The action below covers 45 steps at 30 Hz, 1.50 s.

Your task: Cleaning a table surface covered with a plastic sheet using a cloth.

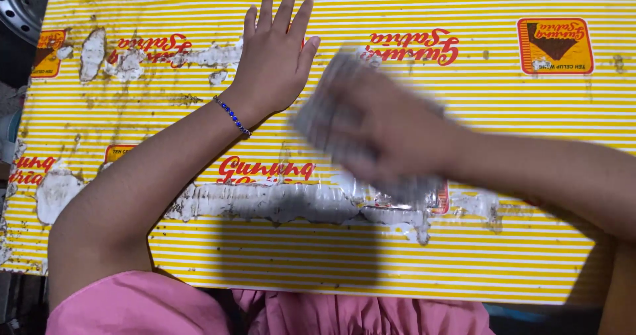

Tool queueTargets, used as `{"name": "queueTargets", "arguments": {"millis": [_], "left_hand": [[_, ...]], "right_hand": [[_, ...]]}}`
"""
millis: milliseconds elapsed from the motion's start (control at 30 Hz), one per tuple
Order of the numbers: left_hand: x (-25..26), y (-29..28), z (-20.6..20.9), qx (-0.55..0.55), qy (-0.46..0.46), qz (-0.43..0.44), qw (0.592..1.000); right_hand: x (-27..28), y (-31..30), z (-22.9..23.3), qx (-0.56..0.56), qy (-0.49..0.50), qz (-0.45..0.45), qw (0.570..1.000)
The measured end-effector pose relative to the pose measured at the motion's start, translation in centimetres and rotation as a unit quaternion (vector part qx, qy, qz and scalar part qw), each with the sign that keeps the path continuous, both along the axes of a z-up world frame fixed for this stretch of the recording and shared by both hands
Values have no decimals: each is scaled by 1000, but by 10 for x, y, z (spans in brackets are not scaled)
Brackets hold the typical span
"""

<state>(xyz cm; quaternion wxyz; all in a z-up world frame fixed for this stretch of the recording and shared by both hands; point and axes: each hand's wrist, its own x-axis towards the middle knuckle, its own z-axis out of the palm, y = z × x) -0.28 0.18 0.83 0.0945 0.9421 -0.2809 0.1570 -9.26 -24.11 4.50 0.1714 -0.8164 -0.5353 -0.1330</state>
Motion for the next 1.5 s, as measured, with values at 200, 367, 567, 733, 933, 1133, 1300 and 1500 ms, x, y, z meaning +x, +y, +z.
{"name": "queueTargets", "arguments": {"millis": [200, 367, 567, 733, 933, 1133, 1300, 1500], "left_hand": [[-5, -3, 3, -2, 17, 5, 1000], [-3, -1, 5, 2, 11, 4, 1000], [-1, 1, 0, -4, -5, -6, 1000], [-1, -1, -1, -6, -5, -3, 1000], [-2, -1, 1, 1, 3, 3, 1000], [-2, -2, 2, 3, 4, 6, 1000], [-1, -2, 3, 5, -1, 2, 1000], [-1, -1, 4, -2, 3, 2, 1000]], "right_hand": [[-40, 11, -2, 40, 267, 283, 920], [34, -7, -8, 3, 116, 209, 971], [98, -62, -7, 54, 8, -78, 995], [84, -58, -25, 47, -39, -181, 982], [-51, 17, -4, 92, 335, 267, 899], [-16, 12, -5, 4, 145, 289, 946], [84, -39, -7, 11, 94, 33, 995], [185, -188, -43, 54, 4, -277, 959]]}}
